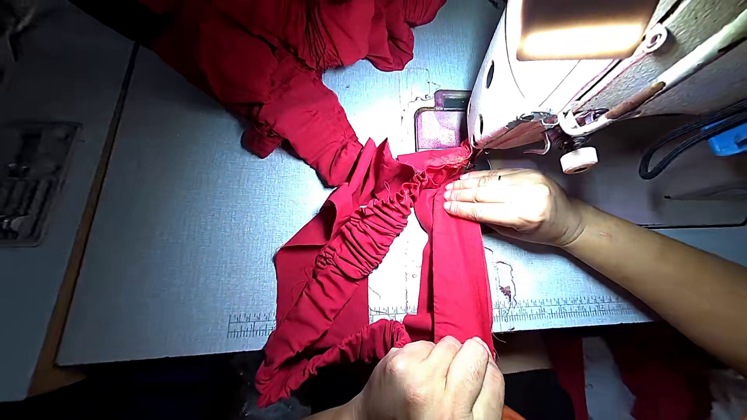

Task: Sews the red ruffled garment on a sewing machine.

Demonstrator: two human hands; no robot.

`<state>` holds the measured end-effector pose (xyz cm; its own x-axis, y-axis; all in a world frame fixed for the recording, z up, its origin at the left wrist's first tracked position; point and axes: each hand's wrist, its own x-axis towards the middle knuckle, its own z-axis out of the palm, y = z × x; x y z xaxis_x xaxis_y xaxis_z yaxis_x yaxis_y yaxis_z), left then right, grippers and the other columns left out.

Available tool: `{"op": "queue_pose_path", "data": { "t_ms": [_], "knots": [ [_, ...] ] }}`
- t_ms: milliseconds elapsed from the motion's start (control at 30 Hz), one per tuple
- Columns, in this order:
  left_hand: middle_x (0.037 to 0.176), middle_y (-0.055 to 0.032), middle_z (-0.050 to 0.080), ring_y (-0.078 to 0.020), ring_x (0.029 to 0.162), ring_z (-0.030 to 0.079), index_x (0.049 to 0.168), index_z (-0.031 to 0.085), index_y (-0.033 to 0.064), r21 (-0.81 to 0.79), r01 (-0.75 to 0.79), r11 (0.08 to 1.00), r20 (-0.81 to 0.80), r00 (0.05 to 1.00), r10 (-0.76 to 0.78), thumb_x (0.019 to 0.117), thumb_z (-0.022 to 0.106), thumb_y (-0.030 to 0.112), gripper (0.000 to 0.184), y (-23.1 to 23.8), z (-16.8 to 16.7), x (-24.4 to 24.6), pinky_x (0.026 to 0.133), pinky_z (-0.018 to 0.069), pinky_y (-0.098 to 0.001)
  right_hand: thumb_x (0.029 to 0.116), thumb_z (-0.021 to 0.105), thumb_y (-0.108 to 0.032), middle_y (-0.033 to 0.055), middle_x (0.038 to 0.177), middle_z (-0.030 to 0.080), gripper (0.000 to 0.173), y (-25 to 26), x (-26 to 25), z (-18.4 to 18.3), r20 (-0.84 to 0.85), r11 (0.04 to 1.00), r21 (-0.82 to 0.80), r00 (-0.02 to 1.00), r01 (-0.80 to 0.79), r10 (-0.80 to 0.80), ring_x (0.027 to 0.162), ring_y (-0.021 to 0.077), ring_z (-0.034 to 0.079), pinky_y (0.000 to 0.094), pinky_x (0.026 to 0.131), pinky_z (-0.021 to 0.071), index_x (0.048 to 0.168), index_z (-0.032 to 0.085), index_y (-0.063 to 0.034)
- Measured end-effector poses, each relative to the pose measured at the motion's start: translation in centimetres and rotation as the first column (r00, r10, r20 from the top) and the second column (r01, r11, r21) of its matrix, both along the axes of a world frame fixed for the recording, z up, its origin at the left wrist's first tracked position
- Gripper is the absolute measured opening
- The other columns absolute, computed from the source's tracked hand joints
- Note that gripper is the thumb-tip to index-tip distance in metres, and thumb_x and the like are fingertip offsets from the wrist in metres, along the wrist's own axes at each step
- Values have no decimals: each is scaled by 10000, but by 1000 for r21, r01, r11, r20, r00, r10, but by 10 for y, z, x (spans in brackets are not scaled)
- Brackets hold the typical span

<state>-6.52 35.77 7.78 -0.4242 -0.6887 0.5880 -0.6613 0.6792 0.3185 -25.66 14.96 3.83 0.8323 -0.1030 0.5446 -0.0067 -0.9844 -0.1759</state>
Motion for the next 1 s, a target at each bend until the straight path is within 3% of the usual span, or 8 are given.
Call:
{"op": "queue_pose_path", "data": {
  "t_ms": [167, 333, 633, 833, 1000],
  "knots": [
    [608, -25, 506, -147, 508, 433, 833, 713, 25, -2, 39, 999, 2, 999, -39, 961, 576, 69, 192, -1, 0, 0, 458, 304, -263, 1010, 503, -19, 143, 1322, 699, 347, 15, -2, 3, -82, 998, 65, 996, -14, 19, 1327, 272, 611, 419, 1191, 420, 1273, 727, -54],
    [626, -37, 546, -152, 513, 456, 821, 699, 33, -12, 74, 997, 30, 997, -74, 971, 557, 51, 208, -4, 0, 0, 460, 316, -269, 1050, 483, -22, 132, 1305, 711, 325, 49, -5, 5, -102, 993, 95, 991, -75, 84, 1326, 252, 613, 415, 1182, 433, 1280, 711, -49],
    [643, -45, 539, -158, 513, 456, 810, 681, 35, 20, 106, 994, 88, 990, -107, 971, 515, 21, 232, -5, 0, -3, 444, 310, -273, 1068, 465, -37, 148, 1327, 696, 320, 90, -18, 4, -114, 984, 178, 992, -27, 47, 1335, 266, 604, 408, 1183, 431, 1320, 661, -19],
    [638, -45, 548, -158, 508, 461, 804, 680, 39, 18, 91, 996, 81, 992, -92, 967, 513, 13, 235, -5, 0, -6, 444, 318, -272, 1069, 464, -24, 144, 1309, 707, 305, 103, -19, 8, -89, 982, 189, 995, -30, 48, 1314, 260, 621, 391, 1163, 450, 1301, 661, -20],
    [621, -46, 548, -163, 493, 484, 786, 690, 40, 64, 56, 996, 99, 993, -62, 969, 539, 52, 238, -4, -5, -7, 434, 344, -273, 1058, 471, -11, 142, 1272, 725, 293, 119, -19, -2, -77, 955, 295, 997, 28, -5, 1296, 258, 635, 387, 1157, 458, 1244, 696, -16]
  ]
}}
